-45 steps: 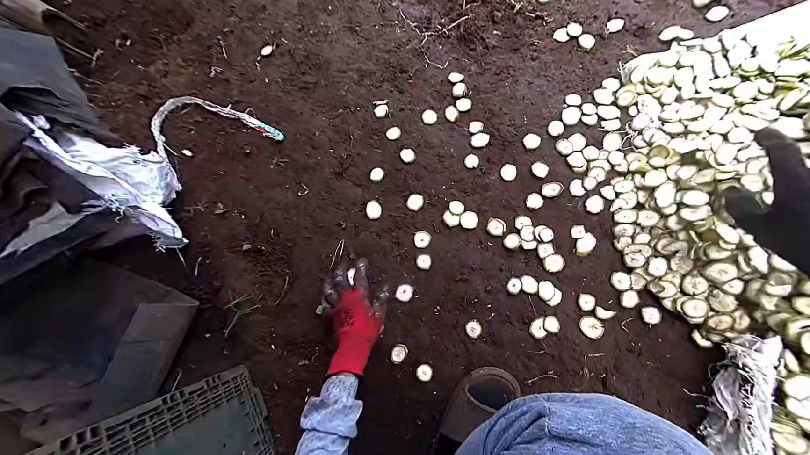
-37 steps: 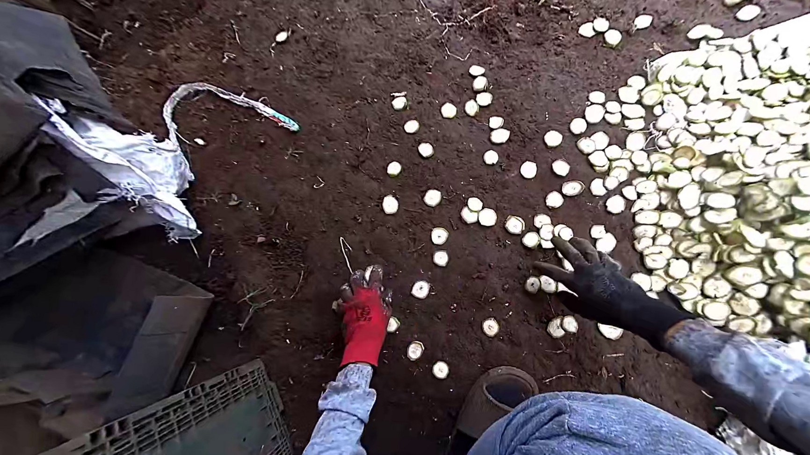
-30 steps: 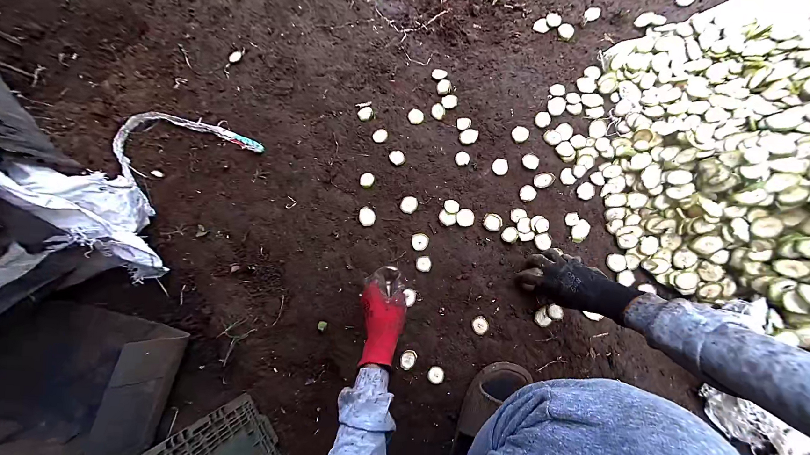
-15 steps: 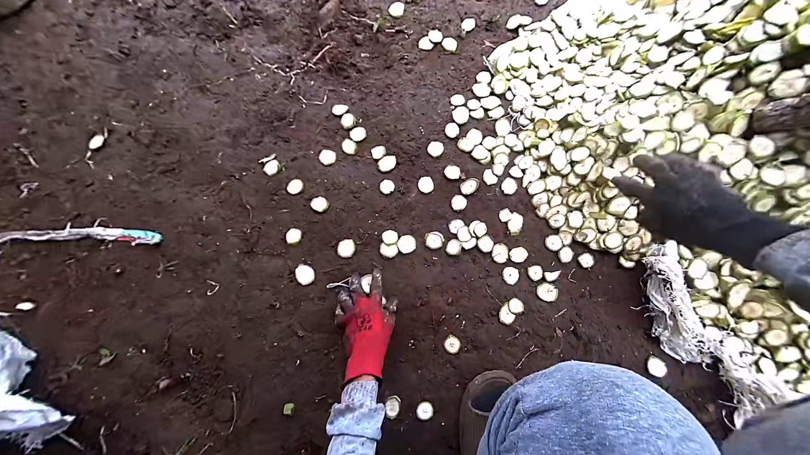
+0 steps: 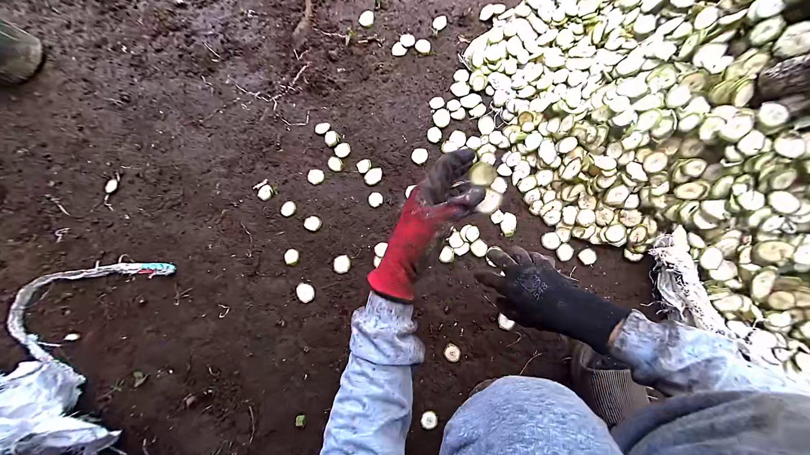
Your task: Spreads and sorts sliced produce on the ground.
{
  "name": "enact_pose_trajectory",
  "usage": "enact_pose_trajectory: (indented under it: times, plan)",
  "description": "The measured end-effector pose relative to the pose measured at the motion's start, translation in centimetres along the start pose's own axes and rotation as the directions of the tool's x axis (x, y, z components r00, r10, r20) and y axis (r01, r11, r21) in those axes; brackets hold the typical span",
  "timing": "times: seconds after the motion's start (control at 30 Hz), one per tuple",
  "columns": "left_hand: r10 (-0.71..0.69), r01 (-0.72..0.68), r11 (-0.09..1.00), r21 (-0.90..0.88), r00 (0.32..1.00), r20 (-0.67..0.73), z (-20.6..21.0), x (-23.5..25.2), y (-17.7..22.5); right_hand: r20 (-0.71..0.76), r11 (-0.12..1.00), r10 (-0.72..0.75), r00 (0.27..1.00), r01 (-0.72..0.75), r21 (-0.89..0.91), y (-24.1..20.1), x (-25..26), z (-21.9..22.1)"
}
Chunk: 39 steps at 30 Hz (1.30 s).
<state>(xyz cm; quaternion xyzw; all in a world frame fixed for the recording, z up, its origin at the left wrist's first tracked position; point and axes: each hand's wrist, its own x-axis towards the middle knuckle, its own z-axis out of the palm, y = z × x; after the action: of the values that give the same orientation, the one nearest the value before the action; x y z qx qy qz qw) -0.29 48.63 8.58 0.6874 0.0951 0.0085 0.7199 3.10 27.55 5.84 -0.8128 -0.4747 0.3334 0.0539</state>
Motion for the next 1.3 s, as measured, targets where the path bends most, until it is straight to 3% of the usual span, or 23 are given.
enact_pose_trajectory:
  times: [0.03, 0.1, 0.17, 0.23, 0.3, 0.4, 0.5, 0.57, 0.6, 0.67, 0.73, 0.77, 0.8, 0.83, 0.9, 0.97, 1.0, 1.07, 1.17, 1.3]
  plan:
    - [0.075, -0.076, 0.997, 0.014, 0.995, 0.073, 0.8, 2.0, 1.4, -0.084, 1.000, 0.001, 0.997, 0.000, 0.016, 1.3, 1.7, 0.2]
    - [0.097, -0.083, 0.945, 0.316, 0.995, -0.028, 1.6, 1.8, 2.2, -0.251, 1.000, 0.011, 0.968, -0.008, 0.013, 5.7, 5.1, 1.2]
    - [-0.009, 0.111, 0.752, 0.650, 0.987, -0.159, 1.3, 0.2, -0.8, -0.264, 0.999, 0.050, 0.963, -0.045, 0.026, 10.2, 7.8, 2.3]
    - [-0.155, 0.239, 0.538, 0.808, 0.971, -0.183, 1.2, 0.3, -6.2, -0.220, 0.999, 0.044, 0.974, -0.042, 0.014, 12.4, 8.6, 3.6]
    - [-0.273, 0.259, 0.368, 0.893, 0.948, -0.163, 2.0, 1.0, -10.7, -0.202, 1.000, -0.005, 0.979, 0.000, -0.020, 11.8, 7.4, 4.9]
    - [-0.366, 0.237, 0.205, 0.950, 0.918, -0.150, 4.5, 1.0, -13.1, -0.166, 0.993, -0.116, 0.979, 0.115, -0.016, 11.1, 5.7, 6.6]
    - [-0.422, 0.331, 0.176, 0.927, 0.876, -0.232, 6.3, 1.5, -12.7, -0.051, 0.989, -0.120, 0.991, 0.124, 0.078, 12.2, 5.6, 5.7]
    - [-0.480, 0.372, 0.185, 0.910, 0.842, -0.247, 6.8, 2.1, -12.1, -0.208, 0.992, -0.081, 0.975, 0.099, 0.077, 14.2, 4.6, 2.8]
    - [-0.489, 0.374, 0.202, 0.905, 0.839, -0.237, 6.8, 2.4, -11.8, -0.381, 0.997, -0.012, 0.925, 0.043, 0.071, 15.6, 3.3, 0.3]
    - [-0.504, 0.370, 0.220, 0.902, 0.835, -0.219, 6.7, 2.9, -11.4, -0.718, 0.979, 0.189, 0.670, -0.183, 0.087, 19.2, 0.2, -5.6]
    - [-0.506, 0.351, 0.252, 0.902, 0.842, -0.186, 6.9, 3.9, -10.4, -0.814, 0.908, 0.342, 0.469, -0.390, 0.156, 22.1, -3.0, -10.6]
    - [-0.496, 0.337, 0.308, 0.890, 0.855, -0.151, 7.0, 5.0, -9.3, -0.851, 0.905, 0.324, 0.413, -0.399, 0.151, 22.7, -4.1, -11.4]
    - [-0.469, 0.324, 0.421, 0.847, 0.877, -0.102, 7.2, 6.6, -7.7, -0.872, 0.927, 0.274, 0.406, -0.353, 0.127, 22.5, -4.8, -10.9]
    - [-0.415, 0.311, 0.573, 0.758, 0.908, -0.059, 7.7, 8.8, -6.0, -0.864, 0.960, 0.214, 0.457, -0.262, 0.099, 21.7, -4.9, -9.2]
    - [-0.238, 0.183, 0.891, 0.414, 0.968, 0.083, 9.4, 12.6, -1.6, -0.779, 0.997, 0.064, 0.624, -0.015, 0.069, 19.4, -3.2, -2.9]
    - [-0.018, -0.014, 0.991, 0.133, 0.971, 0.239, 11.0, 15.1, 2.1, -0.591, 0.994, -0.073, 0.803, 0.109, 0.025, 17.0, -0.7, 3.6]
    - [0.078, -0.116, 0.984, 0.138, 0.964, 0.255, 11.6, 15.8, 3.0, -0.473, 0.989, -0.130, 0.871, 0.145, -0.006, 16.2, 0.3, 5.8]
    - [0.167, -0.227, 0.916, 0.332, 0.965, 0.200, 11.2, 15.5, 1.7, -0.275, 0.973, -0.229, 0.934, 0.219, -0.069, 16.6, 1.5, 7.9]
    - [0.062, -0.069, 0.751, 0.657, 0.997, 0.033, 9.3, 9.9, -3.1, -0.332, 0.907, -0.403, 0.853, 0.326, -0.265, 21.4, 2.5, 7.2]
    - [-0.132, 0.140, 0.415, 0.899, 0.987, -0.093, 8.1, 4.5, -11.0, -0.403, 0.862, -0.442, 0.801, 0.254, -0.439, 27.2, 3.5, 0.4]
